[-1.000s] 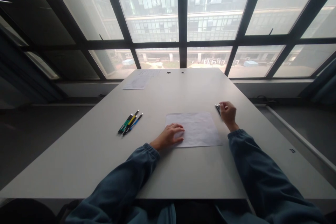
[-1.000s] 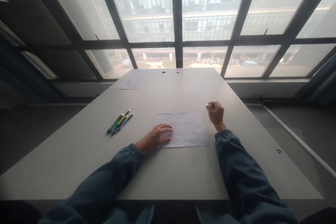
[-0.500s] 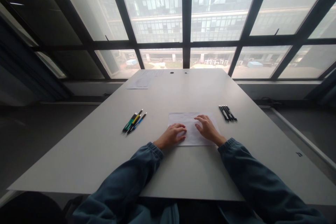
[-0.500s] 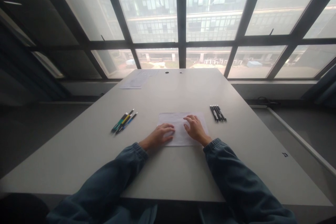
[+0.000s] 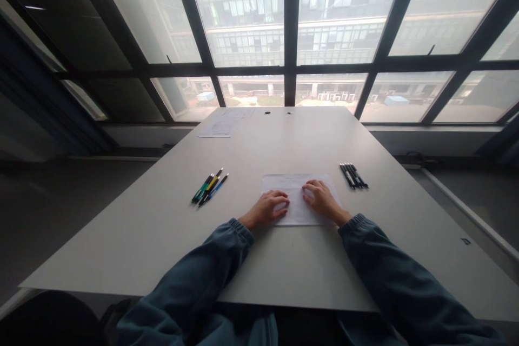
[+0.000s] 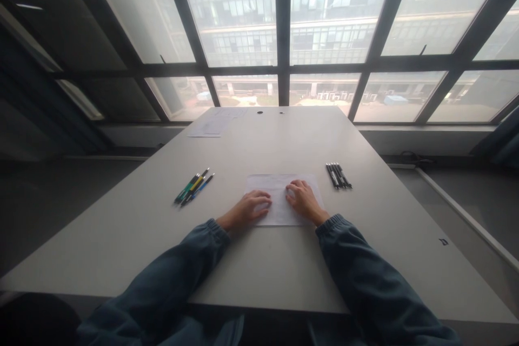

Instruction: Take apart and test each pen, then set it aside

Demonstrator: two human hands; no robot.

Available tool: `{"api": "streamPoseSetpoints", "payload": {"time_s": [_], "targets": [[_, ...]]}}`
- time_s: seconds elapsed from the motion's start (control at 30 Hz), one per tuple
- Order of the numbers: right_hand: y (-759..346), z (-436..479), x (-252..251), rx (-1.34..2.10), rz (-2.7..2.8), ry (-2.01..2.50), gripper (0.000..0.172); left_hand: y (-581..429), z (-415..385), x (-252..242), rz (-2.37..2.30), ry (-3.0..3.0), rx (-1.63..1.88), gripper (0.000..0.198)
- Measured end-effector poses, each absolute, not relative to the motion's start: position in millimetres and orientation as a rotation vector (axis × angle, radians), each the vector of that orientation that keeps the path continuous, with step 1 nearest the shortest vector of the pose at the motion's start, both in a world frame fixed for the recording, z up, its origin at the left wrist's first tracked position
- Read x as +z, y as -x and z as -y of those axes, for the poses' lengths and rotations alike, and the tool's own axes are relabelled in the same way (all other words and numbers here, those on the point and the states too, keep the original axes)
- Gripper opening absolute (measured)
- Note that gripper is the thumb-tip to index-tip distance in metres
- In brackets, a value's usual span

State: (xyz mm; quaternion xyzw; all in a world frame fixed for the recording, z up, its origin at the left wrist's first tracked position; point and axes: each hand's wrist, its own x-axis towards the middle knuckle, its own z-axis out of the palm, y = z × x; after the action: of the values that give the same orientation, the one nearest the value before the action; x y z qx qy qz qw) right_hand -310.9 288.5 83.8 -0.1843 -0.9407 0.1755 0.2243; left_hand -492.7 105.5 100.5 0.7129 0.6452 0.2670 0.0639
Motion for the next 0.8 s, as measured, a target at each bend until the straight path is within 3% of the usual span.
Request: {"api": "streamPoseSetpoints", "payload": {"time_s": [0.2,0.33,0.6,0.8], "targets": [[311.2,-291.9,74.8,0.481,2.602,0.493,0.027,496.6,-103.7,109.3,-1.984,-2.035,1.029,0.020],[302.1,-294.1,75.4,0.484,2.599,0.483,0.027,517.9,-100.8,118.1,-2.287,-1.887,1.107,0.020],[274.5,-297.6,79.4,0.490,2.604,0.475,0.027,591.7,-76.0,113.1,-2.940,-1.437,0.860,0.022],[276.6,-301.1,62.3,0.495,2.604,0.472,0.027,620.2,-62.5,97.1,-3.021,-1.198,0.825,0.027]]}}
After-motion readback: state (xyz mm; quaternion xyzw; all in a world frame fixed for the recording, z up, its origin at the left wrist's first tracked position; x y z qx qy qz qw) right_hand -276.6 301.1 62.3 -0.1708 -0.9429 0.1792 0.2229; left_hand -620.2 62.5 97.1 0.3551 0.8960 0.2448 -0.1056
